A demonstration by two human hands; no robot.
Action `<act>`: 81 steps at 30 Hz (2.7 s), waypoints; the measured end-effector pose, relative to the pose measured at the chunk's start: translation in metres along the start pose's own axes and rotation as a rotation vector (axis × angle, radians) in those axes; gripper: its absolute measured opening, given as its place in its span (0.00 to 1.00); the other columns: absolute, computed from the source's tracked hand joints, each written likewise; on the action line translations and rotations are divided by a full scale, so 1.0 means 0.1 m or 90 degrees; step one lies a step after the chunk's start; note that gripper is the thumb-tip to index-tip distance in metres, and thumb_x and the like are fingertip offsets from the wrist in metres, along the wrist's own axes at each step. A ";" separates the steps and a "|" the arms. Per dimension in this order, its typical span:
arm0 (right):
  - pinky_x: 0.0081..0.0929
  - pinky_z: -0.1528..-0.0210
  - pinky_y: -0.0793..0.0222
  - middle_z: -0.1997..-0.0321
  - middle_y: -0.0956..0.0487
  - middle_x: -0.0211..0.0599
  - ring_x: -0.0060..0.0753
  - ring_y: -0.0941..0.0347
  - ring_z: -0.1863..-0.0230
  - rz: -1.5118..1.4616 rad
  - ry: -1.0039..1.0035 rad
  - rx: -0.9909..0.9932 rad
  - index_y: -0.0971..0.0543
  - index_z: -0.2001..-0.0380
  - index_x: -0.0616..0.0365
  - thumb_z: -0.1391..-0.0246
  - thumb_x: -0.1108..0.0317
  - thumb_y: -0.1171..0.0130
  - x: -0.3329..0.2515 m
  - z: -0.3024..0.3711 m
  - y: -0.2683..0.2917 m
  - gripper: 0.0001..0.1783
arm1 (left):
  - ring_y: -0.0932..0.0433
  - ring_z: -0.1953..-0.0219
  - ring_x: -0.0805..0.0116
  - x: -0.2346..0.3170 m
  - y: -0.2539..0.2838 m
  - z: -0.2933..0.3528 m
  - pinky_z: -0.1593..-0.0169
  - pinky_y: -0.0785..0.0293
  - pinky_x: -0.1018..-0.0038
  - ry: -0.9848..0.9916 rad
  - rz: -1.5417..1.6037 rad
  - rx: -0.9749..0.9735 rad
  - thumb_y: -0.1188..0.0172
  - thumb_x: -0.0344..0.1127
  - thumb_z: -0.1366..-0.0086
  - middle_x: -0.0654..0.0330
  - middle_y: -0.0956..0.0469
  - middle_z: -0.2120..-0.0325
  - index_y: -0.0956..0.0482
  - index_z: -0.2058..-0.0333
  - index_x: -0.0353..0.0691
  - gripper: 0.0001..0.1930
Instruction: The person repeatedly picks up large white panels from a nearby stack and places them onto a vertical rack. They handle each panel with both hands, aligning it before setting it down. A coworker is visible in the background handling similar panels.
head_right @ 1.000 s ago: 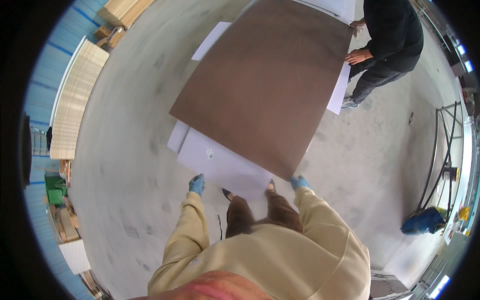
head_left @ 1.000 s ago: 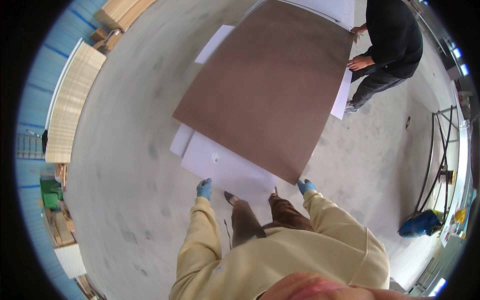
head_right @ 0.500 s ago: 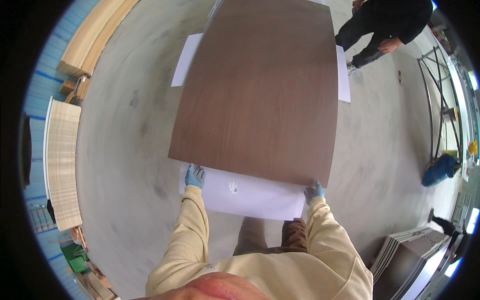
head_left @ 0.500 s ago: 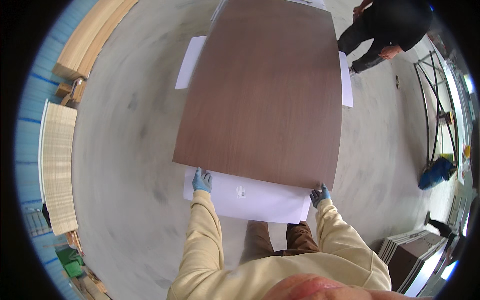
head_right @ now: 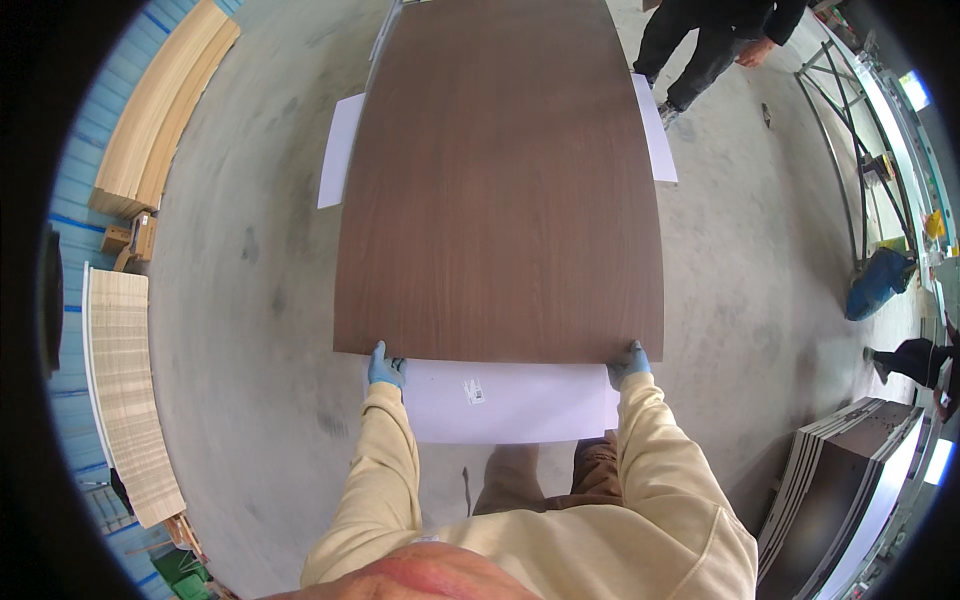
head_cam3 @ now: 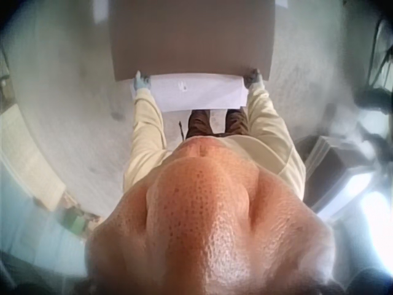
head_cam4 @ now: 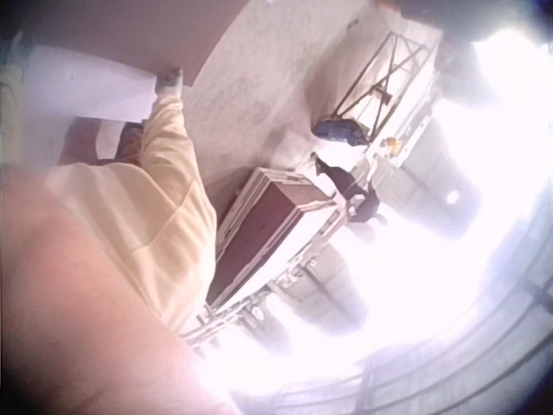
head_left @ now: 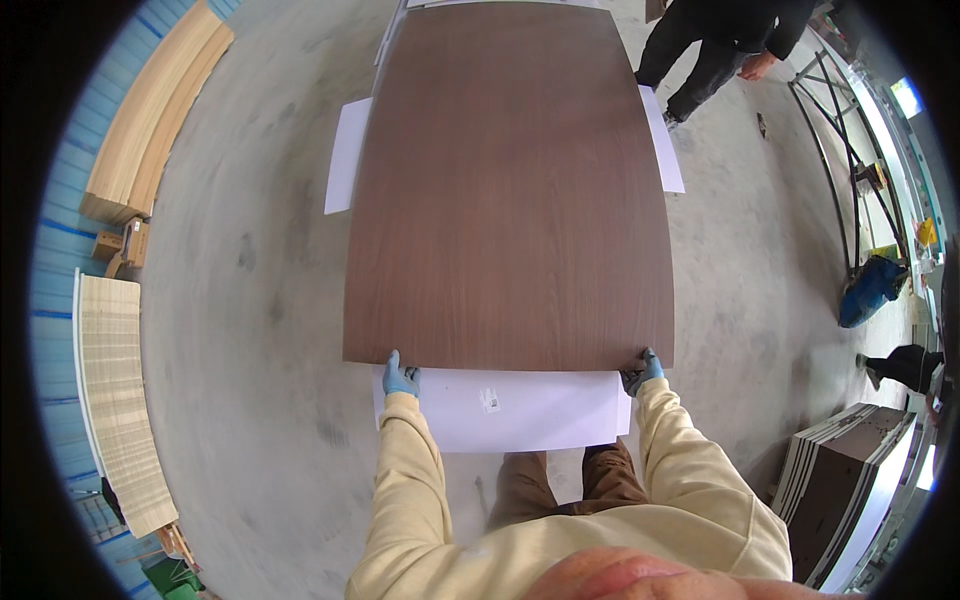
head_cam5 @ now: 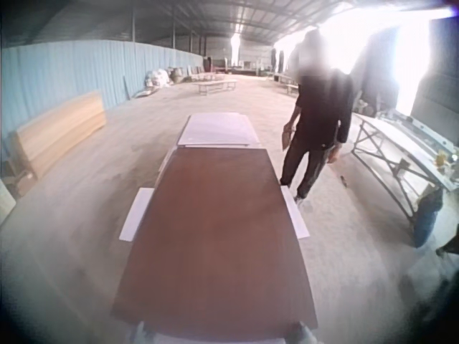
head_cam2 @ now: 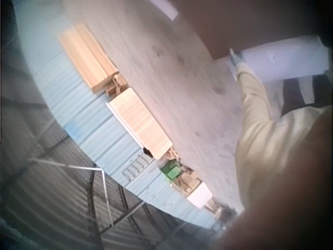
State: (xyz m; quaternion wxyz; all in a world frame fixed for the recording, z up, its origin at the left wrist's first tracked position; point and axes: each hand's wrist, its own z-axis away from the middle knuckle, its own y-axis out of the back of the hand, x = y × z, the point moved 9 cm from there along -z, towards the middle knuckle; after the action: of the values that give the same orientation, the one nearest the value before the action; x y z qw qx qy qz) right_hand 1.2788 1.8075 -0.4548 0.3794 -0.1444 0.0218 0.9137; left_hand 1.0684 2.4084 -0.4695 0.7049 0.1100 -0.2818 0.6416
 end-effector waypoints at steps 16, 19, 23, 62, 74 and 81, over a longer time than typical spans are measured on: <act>0.46 0.39 0.22 0.43 0.19 0.40 0.48 0.23 0.43 0.003 0.039 -0.053 0.22 0.51 0.49 0.27 0.46 0.51 -0.15 0.52 -0.13 0.20 | 0.20 0.49 0.60 0.66 -0.35 0.67 0.48 0.19 0.59 0.024 0.071 0.041 0.24 0.51 0.40 0.62 0.17 0.51 0.19 0.50 0.50 0.23; 0.46 0.43 0.21 0.48 0.18 0.39 0.47 0.22 0.48 -0.021 0.041 -0.075 0.22 0.54 0.48 0.29 0.45 0.48 -0.16 0.59 -0.16 0.19 | 0.20 0.49 0.59 0.82 -0.37 0.78 0.48 0.20 0.57 0.009 0.049 0.041 0.24 0.51 0.40 0.62 0.17 0.52 0.19 0.50 0.50 0.23; 0.48 0.53 0.15 0.55 0.16 0.40 0.45 0.18 0.57 0.002 0.052 -0.112 0.22 0.58 0.45 0.33 0.42 0.43 -0.22 0.66 -0.16 0.19 | 0.21 0.48 0.58 0.93 -0.43 0.85 0.46 0.21 0.56 0.022 0.041 0.004 0.25 0.50 0.39 0.62 0.18 0.50 0.20 0.47 0.50 0.24; 0.49 0.39 0.21 0.49 0.14 0.41 0.47 0.17 0.48 -0.457 -0.026 -0.424 0.18 0.54 0.60 0.37 0.67 0.39 -0.60 2.29 1.55 0.11 | 0.19 0.51 0.64 1.83 -1.40 7.27 0.51 0.20 0.68 -0.752 -0.173 -0.314 0.35 0.36 0.31 0.55 0.20 0.48 0.25 0.39 0.31 0.25; 0.44 0.42 0.19 0.49 0.15 0.45 0.48 0.16 0.49 -0.347 -0.033 -0.409 0.22 0.46 0.63 0.32 0.54 0.41 0.77 3.27 2.03 0.23 | 0.18 0.57 0.61 1.19 -1.61 9.26 0.53 0.18 0.68 -0.813 -0.086 -0.777 0.32 0.28 0.39 0.50 0.19 0.52 0.21 0.48 0.32 0.20; 0.42 0.30 0.35 0.31 0.27 0.53 0.51 0.32 0.30 0.481 1.004 -0.118 0.42 0.26 0.61 0.47 0.47 0.29 0.41 5.76 2.56 0.54 | 0.22 0.69 0.70 -0.07 -1.27 10.03 0.60 0.23 0.76 -0.812 -0.229 -0.981 0.40 0.20 0.34 0.57 0.18 0.62 0.22 0.51 0.25 0.13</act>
State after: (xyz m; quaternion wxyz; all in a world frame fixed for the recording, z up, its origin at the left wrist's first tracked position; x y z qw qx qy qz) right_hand 0.9300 1.7394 0.0670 -0.0872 -0.7469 0.2497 0.6101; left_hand 0.9339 1.8652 0.3729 0.3884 -0.0117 -0.9214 -0.0085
